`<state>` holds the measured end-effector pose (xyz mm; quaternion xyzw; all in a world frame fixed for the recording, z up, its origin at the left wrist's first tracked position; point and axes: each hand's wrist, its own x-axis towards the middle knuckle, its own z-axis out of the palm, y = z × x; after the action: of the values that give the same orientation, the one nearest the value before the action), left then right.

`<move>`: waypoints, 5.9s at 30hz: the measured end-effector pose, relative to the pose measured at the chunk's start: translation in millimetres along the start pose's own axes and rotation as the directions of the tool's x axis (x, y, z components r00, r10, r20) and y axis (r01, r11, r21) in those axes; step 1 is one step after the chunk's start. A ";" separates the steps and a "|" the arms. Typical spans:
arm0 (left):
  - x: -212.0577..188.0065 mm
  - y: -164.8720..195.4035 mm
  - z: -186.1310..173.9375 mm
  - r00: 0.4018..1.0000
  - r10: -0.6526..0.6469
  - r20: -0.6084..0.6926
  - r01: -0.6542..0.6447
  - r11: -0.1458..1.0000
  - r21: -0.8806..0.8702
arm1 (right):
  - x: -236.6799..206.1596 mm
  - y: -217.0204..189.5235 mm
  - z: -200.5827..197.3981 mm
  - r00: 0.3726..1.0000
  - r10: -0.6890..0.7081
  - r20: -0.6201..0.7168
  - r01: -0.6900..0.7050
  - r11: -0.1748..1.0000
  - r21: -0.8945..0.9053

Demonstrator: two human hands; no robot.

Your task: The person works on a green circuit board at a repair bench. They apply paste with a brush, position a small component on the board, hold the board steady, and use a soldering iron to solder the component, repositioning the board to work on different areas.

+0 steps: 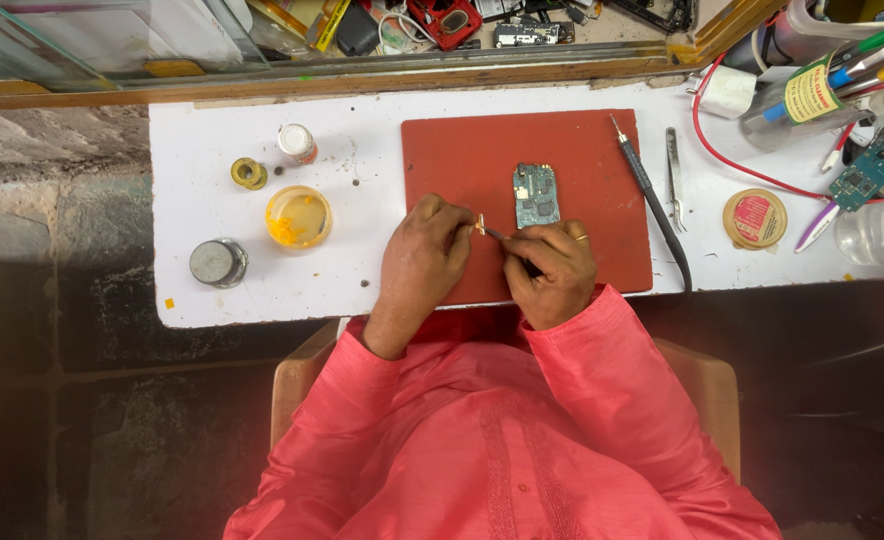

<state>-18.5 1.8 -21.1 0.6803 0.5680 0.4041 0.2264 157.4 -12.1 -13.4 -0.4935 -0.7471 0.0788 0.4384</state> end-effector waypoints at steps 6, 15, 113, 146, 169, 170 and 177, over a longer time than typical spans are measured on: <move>-0.5 -0.1 -0.1 1.000 -0.001 0.000 0.001 1.000 0.001 | -2.5 -1.2 -1.9 0.999 -0.032 -0.003 0.032 0.999 0.022; -0.3 0.7 -0.1 1.000 -0.005 0.003 0.005 1.000 0.000 | -5.6 -2.2 -2.0 0.999 -0.047 -0.014 0.047 0.998 0.040; -1.4 0.3 0.3 1.000 0.021 -0.009 -0.021 1.000 0.004 | 6.9 2.9 1.9 0.999 0.043 -0.004 -0.042 0.999 0.034; -1.9 -0.2 0.6 1.000 0.021 -0.005 -0.021 1.000 0.009 | 0.4 4.9 -1.0 0.997 0.074 -0.007 -0.073 0.993 0.095; -1.5 -0.6 1.1 1.000 0.017 -0.001 -0.017 1.000 0.014 | 0.2 5.4 3.3 1.000 -0.013 -0.014 0.014 0.999 0.041; -1.3 -0.5 1.1 1.000 0.020 -0.003 -0.020 1.000 0.014 | 0.2 5.4 3.3 1.000 -0.013 -0.012 0.014 0.999 0.041; -1.8 0.9 0.0 1.000 0.015 -0.006 -0.015 1.000 0.007 | -0.9 4.5 0.1 1.000 -0.012 -0.003 0.013 0.998 0.054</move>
<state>-18.0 -0.1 -20.9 0.6841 0.5649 0.4059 0.2195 160.4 -10.5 -16.4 -0.4768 -0.7471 0.0956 0.4531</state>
